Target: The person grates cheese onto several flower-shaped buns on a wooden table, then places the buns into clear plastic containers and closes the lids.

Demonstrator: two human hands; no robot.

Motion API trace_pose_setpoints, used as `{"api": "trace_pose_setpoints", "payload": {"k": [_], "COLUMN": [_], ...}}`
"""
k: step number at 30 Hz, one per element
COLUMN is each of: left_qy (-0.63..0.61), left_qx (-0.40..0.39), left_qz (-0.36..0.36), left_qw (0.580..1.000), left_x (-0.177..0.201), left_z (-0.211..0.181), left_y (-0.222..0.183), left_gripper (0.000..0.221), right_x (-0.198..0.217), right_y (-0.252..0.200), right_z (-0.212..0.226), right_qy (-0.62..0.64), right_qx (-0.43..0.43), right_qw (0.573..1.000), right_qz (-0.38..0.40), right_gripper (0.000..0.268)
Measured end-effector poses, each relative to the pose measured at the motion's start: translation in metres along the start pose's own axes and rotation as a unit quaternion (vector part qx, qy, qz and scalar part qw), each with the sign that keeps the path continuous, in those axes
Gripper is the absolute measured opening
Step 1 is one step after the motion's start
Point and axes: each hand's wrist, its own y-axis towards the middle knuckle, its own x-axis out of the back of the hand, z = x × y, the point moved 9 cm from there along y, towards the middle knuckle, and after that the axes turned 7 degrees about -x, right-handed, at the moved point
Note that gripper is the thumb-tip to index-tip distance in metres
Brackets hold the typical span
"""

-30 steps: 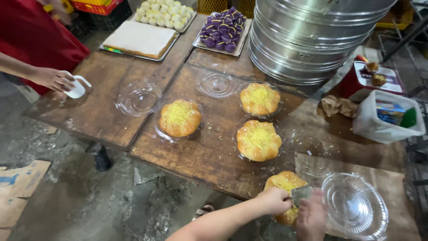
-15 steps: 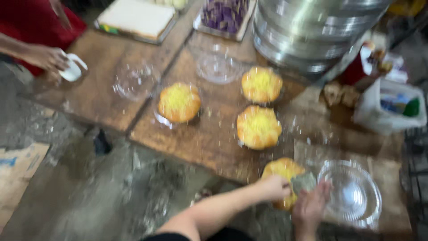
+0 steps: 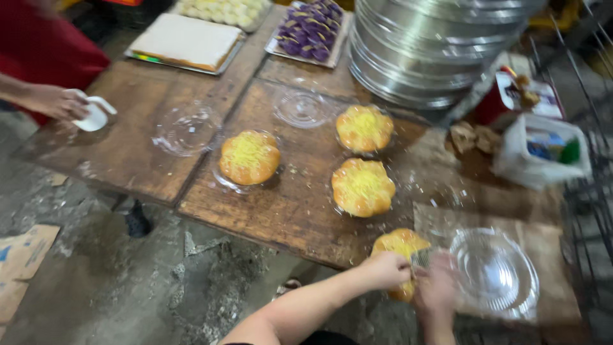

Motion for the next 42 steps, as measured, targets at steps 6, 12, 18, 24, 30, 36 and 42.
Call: {"api": "trace_pose_setpoints", "payload": {"k": [6,12,18,24,30,36,42], "left_qy": [-0.029,-0.037,-0.138,-0.362,-0.675,-0.724,-0.026], "left_qx": [0.080,0.017,-0.009,0.168,0.232,0.200,-0.039], "left_qz": [0.070,0.030,-0.027,0.052,0.193,0.238,-0.060], "left_qw": [0.994,0.999,0.990,0.916,0.673,0.615,0.997], "left_x": [0.003,0.005,0.013,0.006,-0.016,-0.010,0.050], "left_z": [-0.011,-0.004,0.027,0.050,0.032,0.010,-0.012], "left_y": [-0.014,-0.005,0.003,0.001,-0.024,-0.027,-0.020], "left_gripper": [0.033,0.029,0.024,0.015,0.030,0.028,0.025], "right_x": [0.000,0.039,0.070,0.073,0.051,0.045,0.040], "right_y": [-0.008,-0.012,-0.026,-0.044,-0.080,-0.105,-0.121], "right_z": [0.005,0.040,0.021,-0.053,-0.097,-0.130,-0.152], "right_qy": [-0.054,0.004,0.136,0.299,0.334,0.344,0.393], "right_qx": [0.007,0.056,0.010,-0.132,-0.231,-0.281,-0.325], "right_qw": [0.999,0.988,0.980,0.927,0.895,0.881,0.848], "right_qz": [0.001,-0.146,-0.146,-0.187,-0.187,-0.165,-0.147], "right_gripper": [0.053,0.051,0.060,0.041,0.034,0.034,0.035]}}
